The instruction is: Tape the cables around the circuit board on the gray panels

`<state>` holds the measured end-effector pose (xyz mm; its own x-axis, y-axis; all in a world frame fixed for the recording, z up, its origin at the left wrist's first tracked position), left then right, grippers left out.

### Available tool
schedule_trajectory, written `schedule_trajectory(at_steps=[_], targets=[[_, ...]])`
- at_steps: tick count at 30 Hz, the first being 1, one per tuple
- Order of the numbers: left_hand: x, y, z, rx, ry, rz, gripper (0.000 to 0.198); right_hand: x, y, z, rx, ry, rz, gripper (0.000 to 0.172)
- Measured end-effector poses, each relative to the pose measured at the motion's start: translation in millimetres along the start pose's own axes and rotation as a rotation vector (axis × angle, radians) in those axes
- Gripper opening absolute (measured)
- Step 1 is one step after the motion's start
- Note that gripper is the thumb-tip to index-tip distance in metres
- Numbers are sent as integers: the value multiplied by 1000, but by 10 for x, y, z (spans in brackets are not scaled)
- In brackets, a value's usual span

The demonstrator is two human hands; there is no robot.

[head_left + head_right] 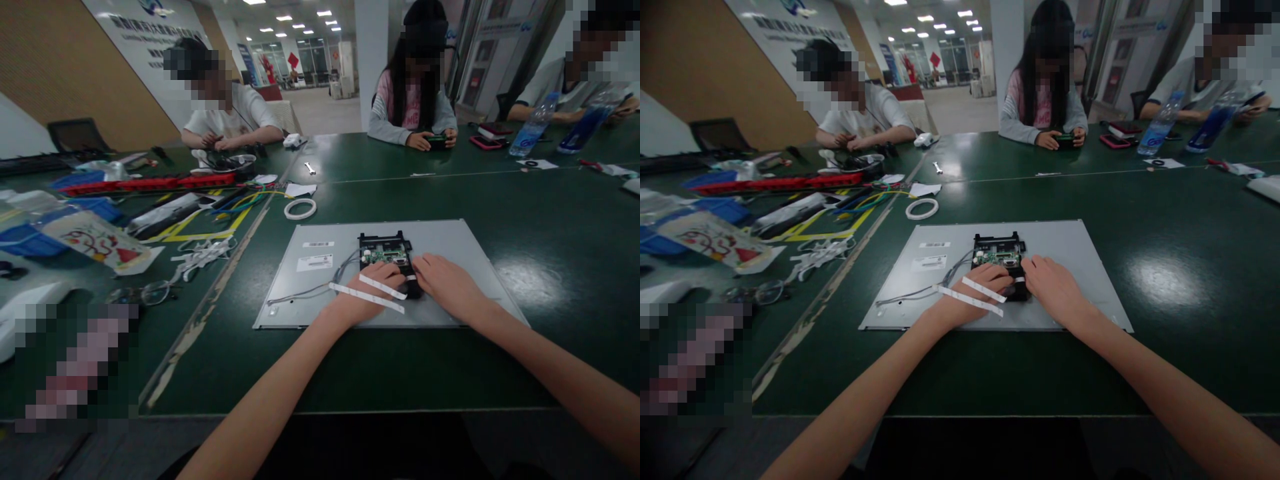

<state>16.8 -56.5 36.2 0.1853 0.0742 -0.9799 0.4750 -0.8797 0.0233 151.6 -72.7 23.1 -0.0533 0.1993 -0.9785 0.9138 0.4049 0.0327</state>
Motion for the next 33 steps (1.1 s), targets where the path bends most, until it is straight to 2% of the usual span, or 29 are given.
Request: schedule_trajectory(at_steps=[14, 20, 33], targets=[[-53, -27, 3, 79, 41, 83, 23, 27, 38, 3, 3, 18, -59, 10], [-44, -28, 6, 61, 59, 61, 21, 9, 56, 5, 11, 17, -127, 12], [-29, -51, 13, 59, 20, 39, 22, 23, 108, 10, -3, 36, -252, 11]])
Point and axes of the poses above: each hand's wrist, its own z-axis away from the middle knuckle, its own x-axis out of the palm, y = z × x, the point moved 5 cm from there along -z, towards the middle knuckle, and after that the axes turned 6 degrees about -x, right-handed, at the moved point
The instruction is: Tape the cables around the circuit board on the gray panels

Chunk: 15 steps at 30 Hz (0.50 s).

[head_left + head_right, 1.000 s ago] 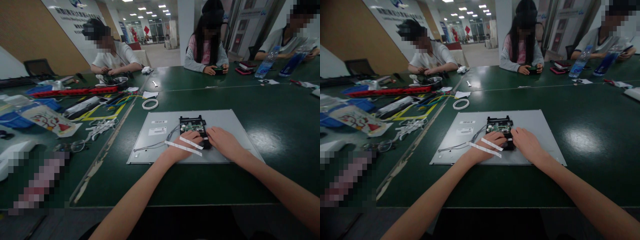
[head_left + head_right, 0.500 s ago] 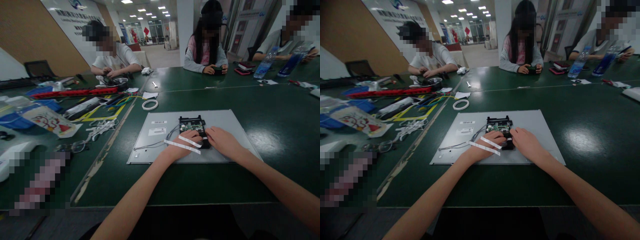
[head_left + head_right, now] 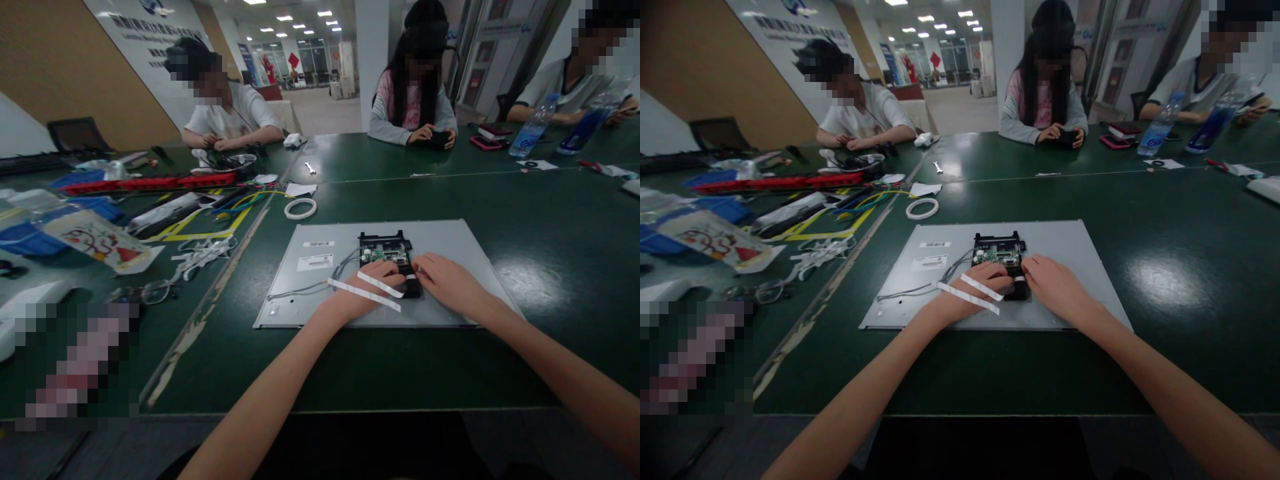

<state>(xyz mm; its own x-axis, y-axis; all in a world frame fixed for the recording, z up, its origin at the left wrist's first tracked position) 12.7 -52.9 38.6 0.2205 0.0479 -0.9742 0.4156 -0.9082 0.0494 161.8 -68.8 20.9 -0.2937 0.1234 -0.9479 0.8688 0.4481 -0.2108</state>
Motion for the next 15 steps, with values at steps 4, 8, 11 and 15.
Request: schedule_trajectory(at_steps=[4, 8, 11, 15], targets=[[2, -6, 1, 4, 2, 7, 23, -3, 39, -2, 0, 0, -49, 11], [1, -7, 1, 1, -3, 8, 23, -33, 61, -9, 5, -3, -115, 13], [-8, -4, 3, 0, -4, 4, 24, -59, 76, -15, 6, -2, -155, 15], [-13, -26, 15, 5, -16, -1, 23, -53, 102, -14, 23, -22, -147, 14]])
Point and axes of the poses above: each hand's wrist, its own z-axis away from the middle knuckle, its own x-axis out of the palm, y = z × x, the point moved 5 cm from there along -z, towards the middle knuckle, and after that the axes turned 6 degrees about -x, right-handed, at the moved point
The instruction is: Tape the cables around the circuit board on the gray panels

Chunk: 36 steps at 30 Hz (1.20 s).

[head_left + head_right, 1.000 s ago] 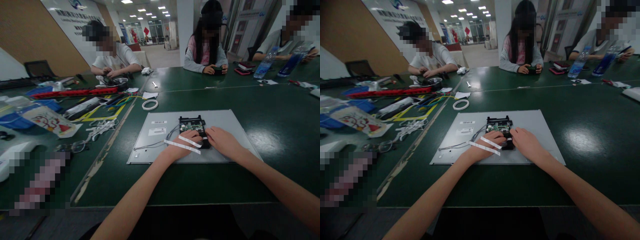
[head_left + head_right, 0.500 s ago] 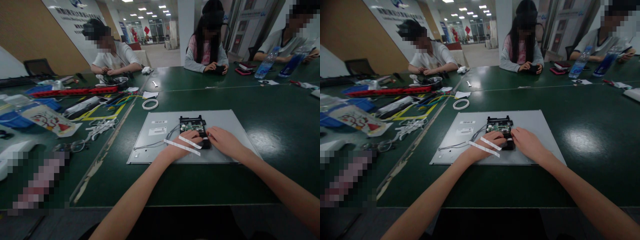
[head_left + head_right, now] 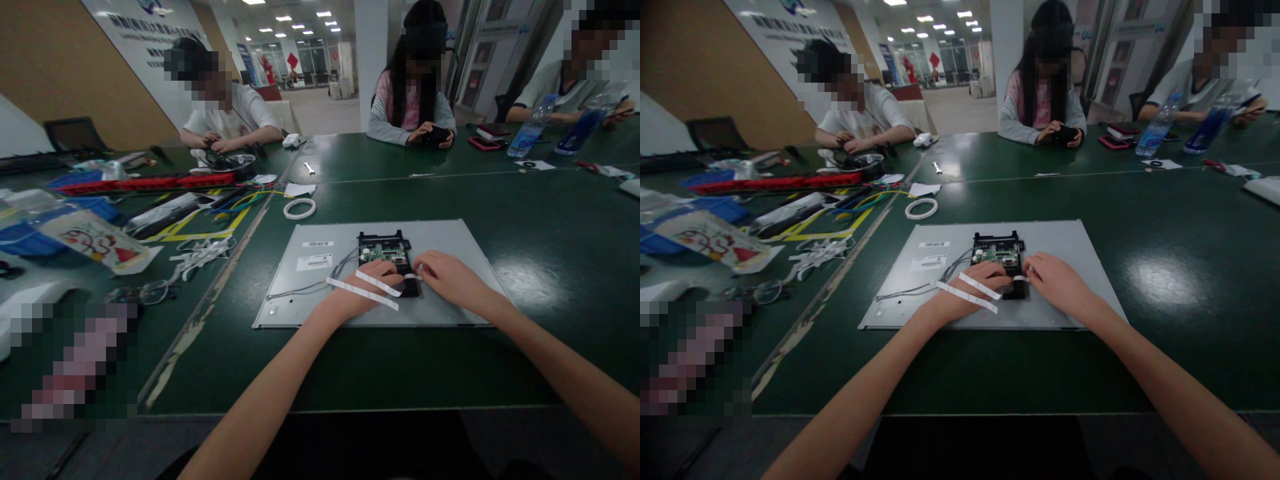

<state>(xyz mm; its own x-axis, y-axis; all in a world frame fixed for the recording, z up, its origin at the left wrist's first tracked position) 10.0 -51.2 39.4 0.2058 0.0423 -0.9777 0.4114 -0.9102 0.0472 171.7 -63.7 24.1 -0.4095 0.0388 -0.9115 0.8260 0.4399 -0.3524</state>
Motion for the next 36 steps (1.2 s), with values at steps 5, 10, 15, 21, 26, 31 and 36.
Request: schedule_trajectory(at_steps=[5, 10, 15, 21, 26, 31, 36], targets=[[18, -43, 24, 12, -4, -17, 25, 19, -6, 9, 23, 6, 34, 14], [35, 10, 23, -10, 26, -52, 28, 34, -97, 15, 69, 7, 186, 13], [32, 77, 13, -32, 16, -81, 29, 44, -236, 3, 16, 50, 426, 12], [25, 121, 15, -17, -24, -120, 30, 50, -129, 13, 8, 106, 437, 14], [46, 168, 111, -13, -26, -158, 37, 40, -111, 29, -4, 90, 485, 15], [87, 146, 237, -50, -48, -63, 46, 40, -169, 45, -5, 66, 552, 14], [104, 138, 303, -123, -122, 8, 55, 36, -113, 59, 20, 55, 555, 13]])
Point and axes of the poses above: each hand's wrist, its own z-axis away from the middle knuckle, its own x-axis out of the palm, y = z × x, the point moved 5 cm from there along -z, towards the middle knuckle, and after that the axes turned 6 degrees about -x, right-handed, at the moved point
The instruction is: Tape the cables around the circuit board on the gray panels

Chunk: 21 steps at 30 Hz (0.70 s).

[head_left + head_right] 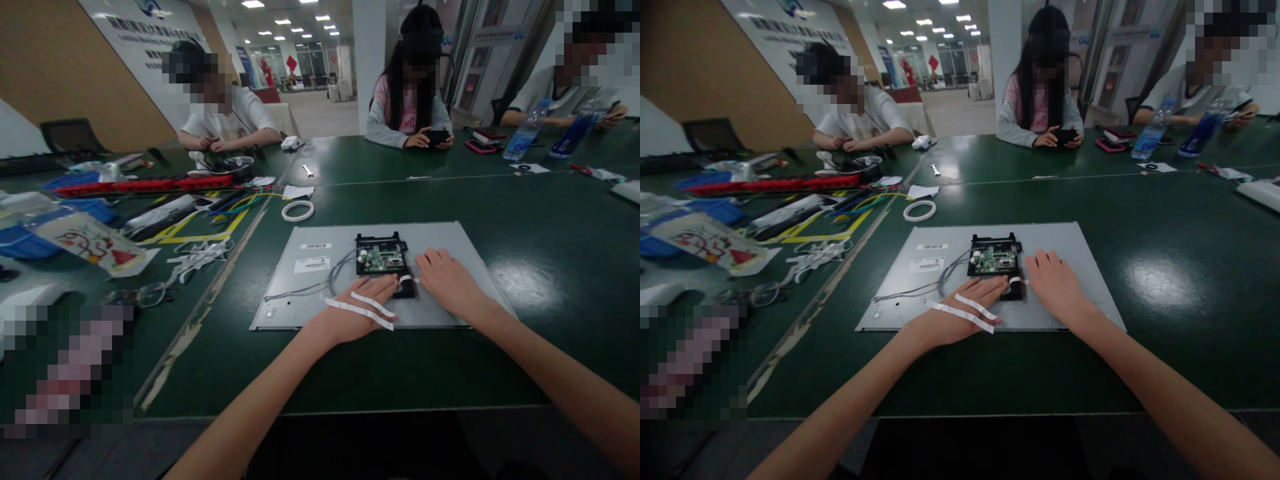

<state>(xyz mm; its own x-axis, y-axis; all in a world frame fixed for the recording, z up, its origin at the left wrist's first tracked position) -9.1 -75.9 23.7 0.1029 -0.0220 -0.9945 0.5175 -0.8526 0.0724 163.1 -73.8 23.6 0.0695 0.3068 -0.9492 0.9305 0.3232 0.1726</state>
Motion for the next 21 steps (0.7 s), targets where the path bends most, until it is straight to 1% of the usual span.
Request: schedule_trajectory(at_steps=[4, 7, 9, 11, 14, 16, 18, 21], targets=[[-23, 14, 18, -30, -40, 28, 56, 9, 39, 7, 11, 22, -31, 13], [-51, 22, 8, -26, -35, 37, 57, -32, 39, -4, 19, 57, -63, 15], [-77, 32, -13, -13, 0, 28, 56, -98, 20, -22, 7, 105, -137, 18], [-115, 49, -41, 8, 57, 16, 53, -191, 1, -38, -3, 177, -278, 20], [-184, 75, -82, 24, 141, -8, 41, -340, -36, -47, -36, 276, -531, 20], [-230, 76, -104, 3, 170, -40, 32, -437, -73, -34, -74, 337, -638, 20], [-278, 66, -121, -25, 187, -86, 28, -528, -109, -3, -100, 414, -678, 20], [-357, 45, -147, -56, 233, -174, 26, -630, -178, 60, -135, 524, -678, 19]])
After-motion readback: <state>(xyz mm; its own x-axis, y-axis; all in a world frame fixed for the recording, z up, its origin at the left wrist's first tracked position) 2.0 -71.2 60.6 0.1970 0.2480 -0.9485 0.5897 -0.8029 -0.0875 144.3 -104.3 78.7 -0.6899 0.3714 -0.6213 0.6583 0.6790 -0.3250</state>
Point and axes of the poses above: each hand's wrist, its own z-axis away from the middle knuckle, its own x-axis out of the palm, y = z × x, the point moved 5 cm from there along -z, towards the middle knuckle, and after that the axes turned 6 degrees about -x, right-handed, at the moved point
